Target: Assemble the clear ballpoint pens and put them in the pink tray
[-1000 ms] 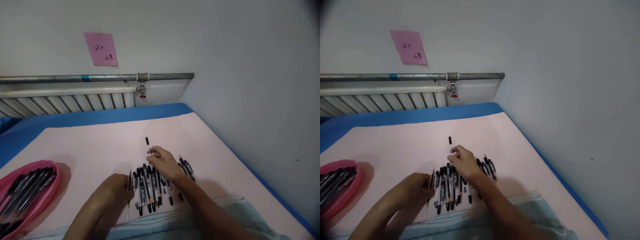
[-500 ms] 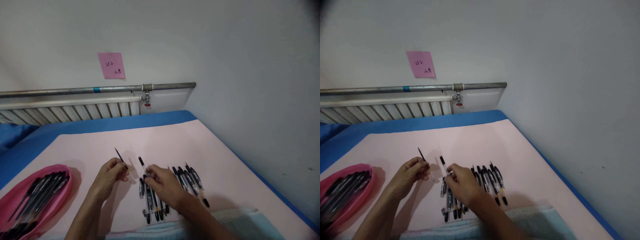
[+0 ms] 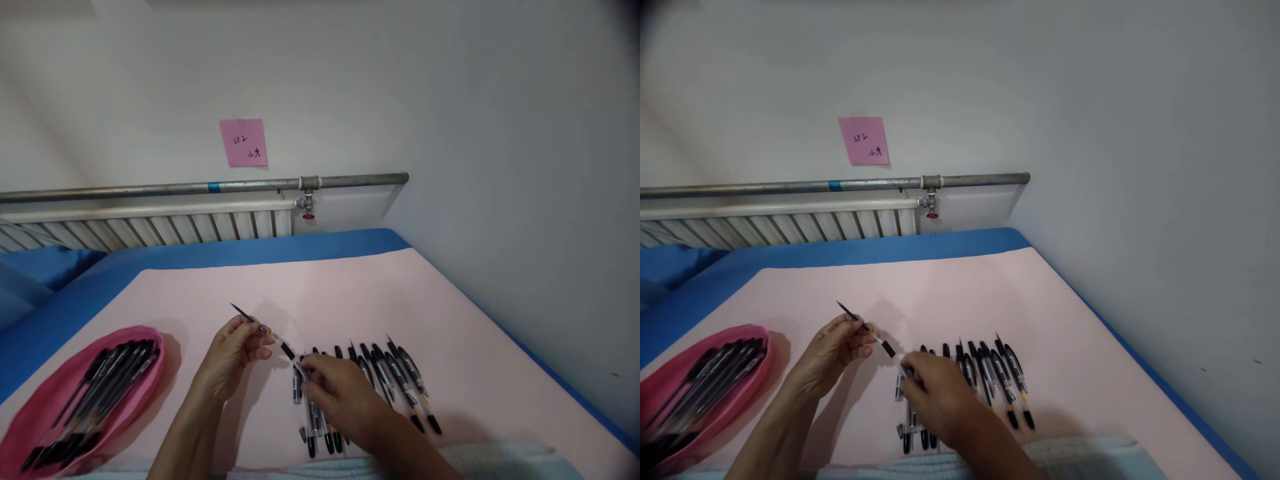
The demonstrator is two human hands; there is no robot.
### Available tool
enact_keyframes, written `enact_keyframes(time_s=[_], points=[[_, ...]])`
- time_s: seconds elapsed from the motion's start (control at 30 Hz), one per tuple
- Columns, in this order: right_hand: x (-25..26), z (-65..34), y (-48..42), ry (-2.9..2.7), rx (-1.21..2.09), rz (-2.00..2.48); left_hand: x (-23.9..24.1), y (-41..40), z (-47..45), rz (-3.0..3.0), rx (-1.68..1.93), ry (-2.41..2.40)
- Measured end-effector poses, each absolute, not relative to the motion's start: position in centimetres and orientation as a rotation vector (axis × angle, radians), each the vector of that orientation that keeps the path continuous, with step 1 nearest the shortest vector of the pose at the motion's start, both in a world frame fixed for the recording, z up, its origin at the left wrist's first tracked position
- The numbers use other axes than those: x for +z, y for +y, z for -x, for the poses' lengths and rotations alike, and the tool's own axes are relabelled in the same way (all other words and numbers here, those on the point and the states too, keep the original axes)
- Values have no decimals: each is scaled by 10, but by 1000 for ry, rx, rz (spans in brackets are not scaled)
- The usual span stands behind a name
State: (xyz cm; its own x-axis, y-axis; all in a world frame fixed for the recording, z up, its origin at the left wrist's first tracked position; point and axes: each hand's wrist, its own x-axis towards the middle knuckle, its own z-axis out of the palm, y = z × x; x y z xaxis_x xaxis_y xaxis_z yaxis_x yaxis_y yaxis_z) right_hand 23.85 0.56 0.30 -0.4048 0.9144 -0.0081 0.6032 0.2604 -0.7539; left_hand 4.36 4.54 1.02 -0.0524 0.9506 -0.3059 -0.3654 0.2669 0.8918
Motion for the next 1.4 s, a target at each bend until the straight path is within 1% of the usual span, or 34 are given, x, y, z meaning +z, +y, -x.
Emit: enact_keyframes(time_s=[0.3,1.4], points=[[6,-238,4,-2134,893,1389,12,46,-41,-704,1220,1209],[8,-239,4,-2227,837,1365,11,45,-39,-757,1191,1235]])
